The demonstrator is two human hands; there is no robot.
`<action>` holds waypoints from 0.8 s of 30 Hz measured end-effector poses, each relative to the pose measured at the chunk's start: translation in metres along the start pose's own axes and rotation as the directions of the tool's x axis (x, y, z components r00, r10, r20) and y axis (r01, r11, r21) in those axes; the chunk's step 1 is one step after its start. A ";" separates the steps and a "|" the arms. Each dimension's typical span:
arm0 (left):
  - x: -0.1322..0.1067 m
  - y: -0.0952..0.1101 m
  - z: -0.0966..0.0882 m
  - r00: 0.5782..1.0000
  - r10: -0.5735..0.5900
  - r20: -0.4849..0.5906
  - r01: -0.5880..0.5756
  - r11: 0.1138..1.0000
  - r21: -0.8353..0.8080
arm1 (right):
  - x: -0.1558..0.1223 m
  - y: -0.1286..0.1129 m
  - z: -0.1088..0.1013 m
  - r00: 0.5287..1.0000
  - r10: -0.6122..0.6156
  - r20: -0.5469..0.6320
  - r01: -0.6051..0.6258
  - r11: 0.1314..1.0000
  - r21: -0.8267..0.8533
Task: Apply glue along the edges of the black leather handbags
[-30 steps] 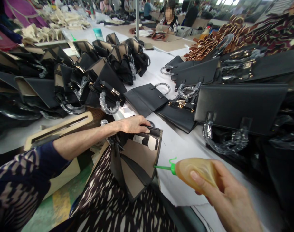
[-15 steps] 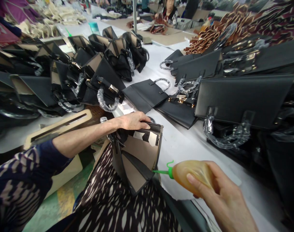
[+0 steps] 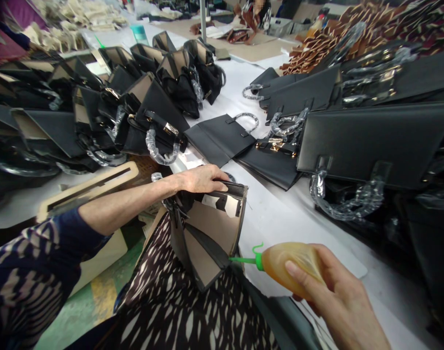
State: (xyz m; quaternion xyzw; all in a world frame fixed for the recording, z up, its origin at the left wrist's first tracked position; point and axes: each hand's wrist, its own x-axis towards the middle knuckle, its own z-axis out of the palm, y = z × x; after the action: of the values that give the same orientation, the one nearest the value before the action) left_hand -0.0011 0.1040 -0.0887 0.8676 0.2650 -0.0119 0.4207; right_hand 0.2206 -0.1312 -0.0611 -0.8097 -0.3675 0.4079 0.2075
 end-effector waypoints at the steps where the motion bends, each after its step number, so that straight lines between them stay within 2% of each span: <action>1: 0.000 0.000 0.000 1.000 0.004 -0.001 -0.004 1.000 -0.004 | 0.002 0.006 -0.001 1.000 0.005 0.023 -0.005 1.000 0.009; 5: 0.000 -0.003 0.001 1.000 0.013 -0.007 -0.013 1.000 -0.020 | 0.002 0.018 0.003 0.999 0.011 0.034 -0.013 0.999 0.043; 10: -0.001 0.000 0.002 1.000 -0.006 -0.008 0.006 1.000 -0.011 | -0.009 0.005 0.012 0.997 0.050 -0.060 -0.041 0.990 0.134; 16: -0.007 0.011 0.000 1.000 0.009 -0.030 -0.007 0.999 0.045 | -0.008 0.006 0.010 0.998 0.052 0.037 -0.056 0.992 0.117; 24: -0.019 0.033 -0.010 0.983 0.053 -0.174 -0.020 0.982 0.186 | -0.015 0.008 0.019 0.995 0.081 -0.065 -0.055 0.941 0.333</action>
State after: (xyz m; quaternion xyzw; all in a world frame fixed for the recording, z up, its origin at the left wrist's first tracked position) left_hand -0.0040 0.0865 -0.0534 0.9050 0.2833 0.0492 0.3136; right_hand 0.2024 -0.1467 -0.0695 -0.7909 -0.2570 0.4387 0.3405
